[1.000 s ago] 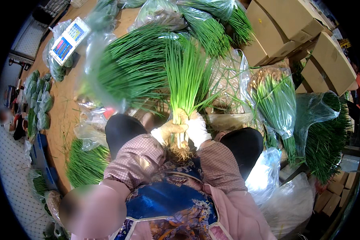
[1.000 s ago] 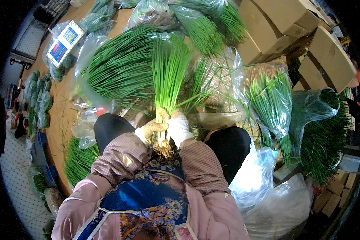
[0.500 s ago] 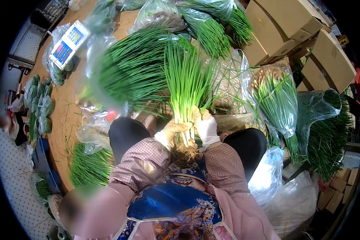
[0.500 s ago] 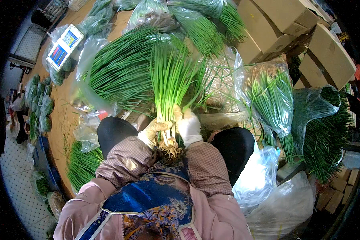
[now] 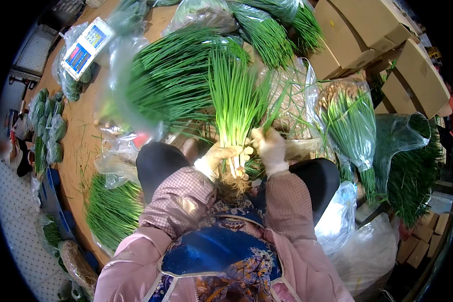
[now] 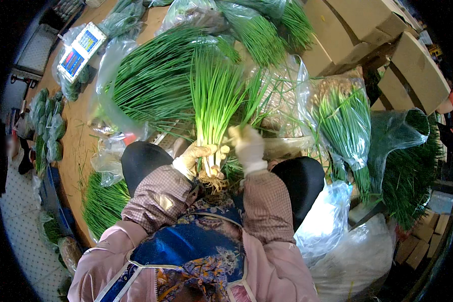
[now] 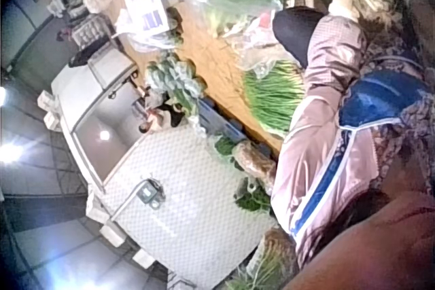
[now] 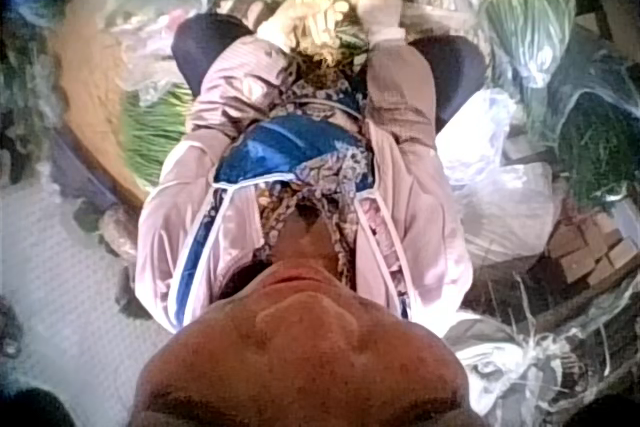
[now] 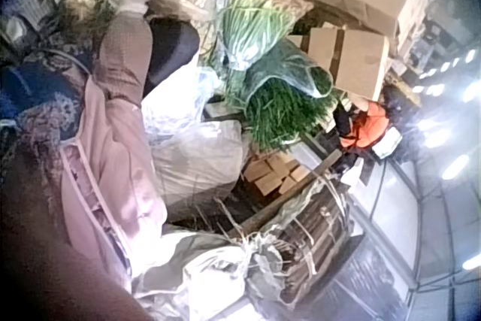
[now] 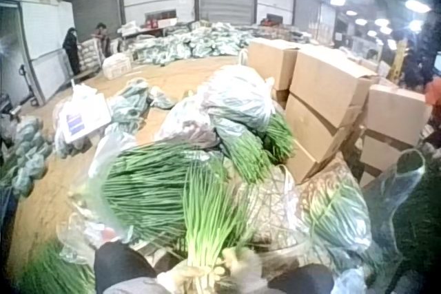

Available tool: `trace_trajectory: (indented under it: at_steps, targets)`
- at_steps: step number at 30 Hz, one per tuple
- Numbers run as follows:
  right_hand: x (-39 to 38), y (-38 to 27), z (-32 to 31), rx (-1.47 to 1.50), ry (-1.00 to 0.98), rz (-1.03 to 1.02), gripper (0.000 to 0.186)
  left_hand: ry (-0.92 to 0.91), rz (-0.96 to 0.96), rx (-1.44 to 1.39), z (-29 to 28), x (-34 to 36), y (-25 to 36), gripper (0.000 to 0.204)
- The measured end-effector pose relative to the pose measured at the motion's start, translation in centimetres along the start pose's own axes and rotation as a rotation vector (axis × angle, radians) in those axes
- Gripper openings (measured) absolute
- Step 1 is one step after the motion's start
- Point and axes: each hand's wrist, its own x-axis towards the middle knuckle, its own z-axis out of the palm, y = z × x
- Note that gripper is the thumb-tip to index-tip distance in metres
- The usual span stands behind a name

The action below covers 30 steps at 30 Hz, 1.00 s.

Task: The person sorts and bags bundles of green onions by hand while seated in a large warehouse. They pick up bunches from the floor, remove outer layers or debris, and place the bundles into clear plastic bags before moving them aside.

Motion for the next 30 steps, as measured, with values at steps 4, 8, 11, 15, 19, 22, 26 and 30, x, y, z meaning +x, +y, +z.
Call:
trace_trajectory:
  at_steps: [4,8,11,15,19,22,26,30]
  targets:
    - [1.8,2.2,-0.3,0.131,0.175,0.219,0.026,-0.128,-0.035,-0.073,-0.7,0.3,0.0,0.043]
    - [0.4,-1.4,-0.5,-0.014,0.032,0.054,0.040,-0.022,-0.087,0.025,-1.3,0.1,-0.3,0.053]
    - [0.0,-2.1,2.0,0.044,-0.098,-0.147,0.044,0.199,0.039,0.050,-1.1,0.6,-1.2,0.048]
    - [-0.9,-6.1,1.8,-0.206,-0.220,-0.050,0.031,0.088,0.011,0.150,-2.7,0.2,-1.4,0.050]
    - [-1.1,-6.8,1.3,-0.118,-0.273,-0.086,0.032,-0.036,0.035,0.045,-2.9,0.0,-1.0,0.051]
    - [-2.2,-6.3,1.3,-0.104,-0.138,-0.360,0.044,-0.161,0.387,-0.230,0.4,0.4,-1.9,0.051]
    - [-5.3,-8.9,0.4,-0.210,-0.083,-0.536,0.066,-0.145,0.269,-0.066,-1.0,0.8,-0.8,0.036]
    - [-3.9,-4.5,3.1,-0.159,0.099,-0.656,0.050,0.213,0.333,-0.257,-2.2,2.2,-2.7,0.029]
